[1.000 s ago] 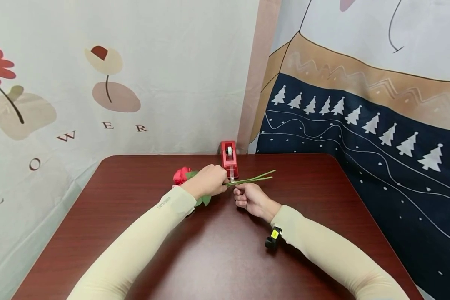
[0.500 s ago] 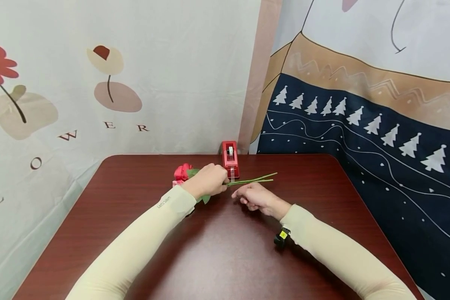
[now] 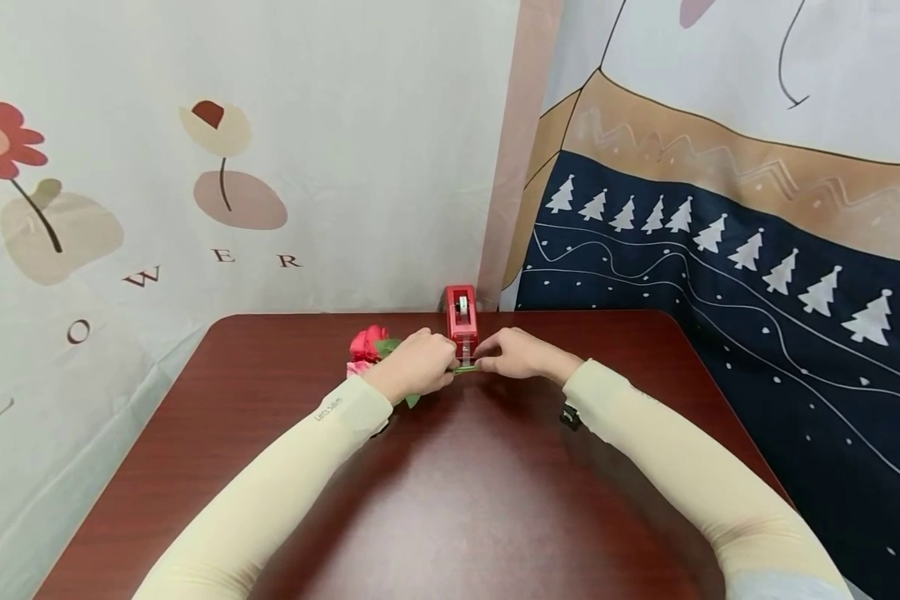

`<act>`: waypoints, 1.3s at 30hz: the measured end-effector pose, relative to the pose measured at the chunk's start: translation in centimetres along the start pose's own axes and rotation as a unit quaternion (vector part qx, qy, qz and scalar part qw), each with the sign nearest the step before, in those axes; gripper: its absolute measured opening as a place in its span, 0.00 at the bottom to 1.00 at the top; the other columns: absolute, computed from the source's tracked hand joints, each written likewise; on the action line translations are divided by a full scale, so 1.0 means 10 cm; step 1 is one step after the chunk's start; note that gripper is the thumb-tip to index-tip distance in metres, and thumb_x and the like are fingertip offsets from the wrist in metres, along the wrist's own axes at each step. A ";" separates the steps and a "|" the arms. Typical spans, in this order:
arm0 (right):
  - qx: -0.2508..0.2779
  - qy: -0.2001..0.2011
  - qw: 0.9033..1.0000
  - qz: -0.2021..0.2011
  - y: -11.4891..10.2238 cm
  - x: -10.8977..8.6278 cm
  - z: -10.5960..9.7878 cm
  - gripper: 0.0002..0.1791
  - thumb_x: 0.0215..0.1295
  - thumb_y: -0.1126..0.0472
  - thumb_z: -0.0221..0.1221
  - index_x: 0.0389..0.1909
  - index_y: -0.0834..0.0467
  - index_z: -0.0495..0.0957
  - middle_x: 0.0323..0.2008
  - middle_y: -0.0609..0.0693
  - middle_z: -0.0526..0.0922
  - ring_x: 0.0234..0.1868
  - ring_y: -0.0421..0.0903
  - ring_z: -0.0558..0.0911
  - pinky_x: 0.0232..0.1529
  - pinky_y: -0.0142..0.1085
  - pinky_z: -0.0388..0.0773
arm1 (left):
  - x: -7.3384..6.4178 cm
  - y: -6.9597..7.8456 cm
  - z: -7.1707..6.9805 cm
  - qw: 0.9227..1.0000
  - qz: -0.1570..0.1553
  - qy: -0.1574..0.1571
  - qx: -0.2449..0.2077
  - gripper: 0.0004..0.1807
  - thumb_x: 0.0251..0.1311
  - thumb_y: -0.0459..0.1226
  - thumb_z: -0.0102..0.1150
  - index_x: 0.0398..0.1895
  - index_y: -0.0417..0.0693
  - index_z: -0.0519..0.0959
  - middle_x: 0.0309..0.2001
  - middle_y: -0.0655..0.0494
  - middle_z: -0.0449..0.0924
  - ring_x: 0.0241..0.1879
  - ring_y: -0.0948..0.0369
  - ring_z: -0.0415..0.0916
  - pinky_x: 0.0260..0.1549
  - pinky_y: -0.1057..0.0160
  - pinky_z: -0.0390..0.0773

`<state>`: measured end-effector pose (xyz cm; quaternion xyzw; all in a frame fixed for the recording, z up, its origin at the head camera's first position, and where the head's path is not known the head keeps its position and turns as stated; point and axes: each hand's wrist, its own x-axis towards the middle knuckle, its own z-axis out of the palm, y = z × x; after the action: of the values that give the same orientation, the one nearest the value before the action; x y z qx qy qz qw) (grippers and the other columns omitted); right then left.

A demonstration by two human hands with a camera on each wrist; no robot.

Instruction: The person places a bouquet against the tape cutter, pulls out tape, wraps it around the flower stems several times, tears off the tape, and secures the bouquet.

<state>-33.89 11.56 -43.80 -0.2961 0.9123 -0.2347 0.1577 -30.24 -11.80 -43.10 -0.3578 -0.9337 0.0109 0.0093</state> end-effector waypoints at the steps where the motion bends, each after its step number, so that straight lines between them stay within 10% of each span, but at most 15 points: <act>1: 0.011 -0.018 1.000 0.002 0.01 0.02 0.00 0.19 0.79 0.55 0.63 0.65 0.55 0.88 0.56 0.52 0.93 0.50 0.47 0.84 0.60 0.47 0.84 | -0.01 0.00 0.01 1.000 0.002 0.003 0.003 0.06 0.69 0.42 0.76 0.37 0.51 0.92 0.39 0.57 0.92 0.40 0.58 0.88 0.47 0.53 0.77; 7: 0.096 -0.078 0.992 0.000 0.07 0.11 0.00 0.17 0.80 0.59 0.61 0.63 0.55 0.89 0.48 0.52 0.94 0.47 0.48 0.87 0.61 0.44 0.84 | -0.03 -0.01 0.03 0.999 0.015 0.021 0.027 0.05 0.69 0.42 0.76 0.36 0.51 0.92 0.37 0.58 0.91 0.38 0.58 0.89 0.45 0.54 0.74; 16: 0.212 -0.065 0.974 0.039 0.14 0.08 0.05 0.15 0.78 0.60 0.63 0.58 0.58 0.91 0.46 0.57 0.95 0.47 0.55 0.93 0.59 0.46 0.89 | -0.01 -0.01 0.05 0.999 0.018 0.024 0.042 0.06 0.69 0.44 0.76 0.39 0.53 0.93 0.39 0.58 0.92 0.39 0.58 0.89 0.46 0.54 0.73; 39: 0.140 0.046 0.989 0.016 0.07 0.03 0.18 0.07 0.72 0.65 0.70 0.45 0.57 0.95 0.39 0.52 0.95 0.33 0.41 0.86 0.39 0.34 0.85 | 0.01 0.00 0.08 0.999 0.004 0.032 0.033 0.06 0.68 0.45 0.76 0.41 0.54 0.94 0.38 0.56 0.90 0.42 0.57 0.88 0.50 0.50 0.78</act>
<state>-33.71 11.32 -45.72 -0.2457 0.8813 -0.3710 0.1593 -30.38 -11.74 -43.91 -0.3610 -0.9307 0.0307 0.0509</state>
